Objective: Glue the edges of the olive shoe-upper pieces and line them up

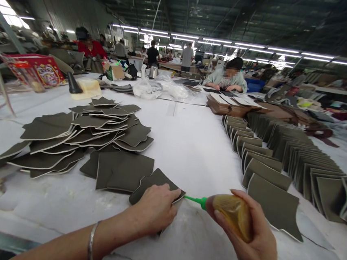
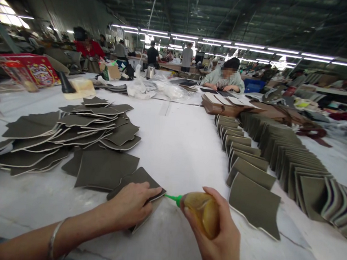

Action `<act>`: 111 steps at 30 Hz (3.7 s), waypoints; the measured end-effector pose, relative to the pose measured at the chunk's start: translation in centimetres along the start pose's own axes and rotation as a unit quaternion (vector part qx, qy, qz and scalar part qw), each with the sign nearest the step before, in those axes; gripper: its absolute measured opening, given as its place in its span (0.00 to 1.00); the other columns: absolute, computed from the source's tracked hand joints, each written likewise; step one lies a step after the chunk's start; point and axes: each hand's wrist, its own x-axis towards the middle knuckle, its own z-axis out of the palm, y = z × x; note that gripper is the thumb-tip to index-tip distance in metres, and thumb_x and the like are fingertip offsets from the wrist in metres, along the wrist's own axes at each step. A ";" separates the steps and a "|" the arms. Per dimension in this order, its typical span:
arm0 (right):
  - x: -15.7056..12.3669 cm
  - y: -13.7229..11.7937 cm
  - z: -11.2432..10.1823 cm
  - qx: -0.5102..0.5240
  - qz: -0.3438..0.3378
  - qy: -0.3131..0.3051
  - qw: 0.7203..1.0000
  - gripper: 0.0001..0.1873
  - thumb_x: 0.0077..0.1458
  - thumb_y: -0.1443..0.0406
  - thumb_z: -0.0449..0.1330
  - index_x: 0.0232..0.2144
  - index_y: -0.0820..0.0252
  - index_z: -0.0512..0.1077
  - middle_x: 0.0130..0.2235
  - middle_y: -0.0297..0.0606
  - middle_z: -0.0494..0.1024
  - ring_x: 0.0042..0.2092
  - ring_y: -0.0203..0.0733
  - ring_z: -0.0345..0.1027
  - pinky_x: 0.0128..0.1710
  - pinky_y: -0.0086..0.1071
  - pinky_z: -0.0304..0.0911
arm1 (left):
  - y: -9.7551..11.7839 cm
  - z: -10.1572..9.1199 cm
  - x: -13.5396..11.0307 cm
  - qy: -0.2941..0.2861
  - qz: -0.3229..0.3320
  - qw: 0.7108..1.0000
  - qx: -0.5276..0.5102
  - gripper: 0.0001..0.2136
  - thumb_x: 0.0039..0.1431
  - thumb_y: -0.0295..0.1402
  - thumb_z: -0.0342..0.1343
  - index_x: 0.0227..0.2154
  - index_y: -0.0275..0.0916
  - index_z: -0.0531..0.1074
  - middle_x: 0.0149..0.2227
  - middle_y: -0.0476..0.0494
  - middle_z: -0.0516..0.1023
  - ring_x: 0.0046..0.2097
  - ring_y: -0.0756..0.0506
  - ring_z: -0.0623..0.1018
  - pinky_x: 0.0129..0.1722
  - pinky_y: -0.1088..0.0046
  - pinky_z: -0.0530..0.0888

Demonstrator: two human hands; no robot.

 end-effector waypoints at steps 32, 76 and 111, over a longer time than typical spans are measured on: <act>-1.7 1.6 0.0 0.111 0.097 -0.059 0.987 0.27 0.46 0.51 0.65 0.46 0.54 0.68 0.40 0.35 0.74 0.39 0.46 0.69 0.39 0.32 0.63 | -0.1 0.6 -0.7 -0.005 -0.020 1.000 -0.012 0.23 0.60 0.32 0.43 0.59 0.48 0.62 0.40 0.42 0.74 0.41 0.40 0.77 0.40 0.66 0.71; -1.4 3.1 0.2 0.161 0.093 -0.119 0.975 0.25 0.47 0.53 0.66 0.47 0.51 0.68 0.40 0.33 0.73 0.39 0.45 0.68 0.40 0.31 0.62 | -0.3 1.1 -0.4 -0.007 -0.013 1.000 -0.022 0.24 0.60 0.32 0.42 0.59 0.48 0.61 0.39 0.43 0.72 0.39 0.41 0.77 0.39 0.66 0.72; -3.2 1.9 -0.2 0.301 0.224 -0.103 0.921 0.30 0.42 0.54 0.69 0.47 0.52 0.67 0.35 0.31 0.76 0.37 0.41 0.68 0.37 0.26 0.63 | -0.4 1.3 -0.3 -0.001 -0.025 0.996 -0.084 0.23 0.60 0.32 0.42 0.59 0.45 0.63 0.40 0.41 0.71 0.43 0.40 0.74 0.43 0.64 0.70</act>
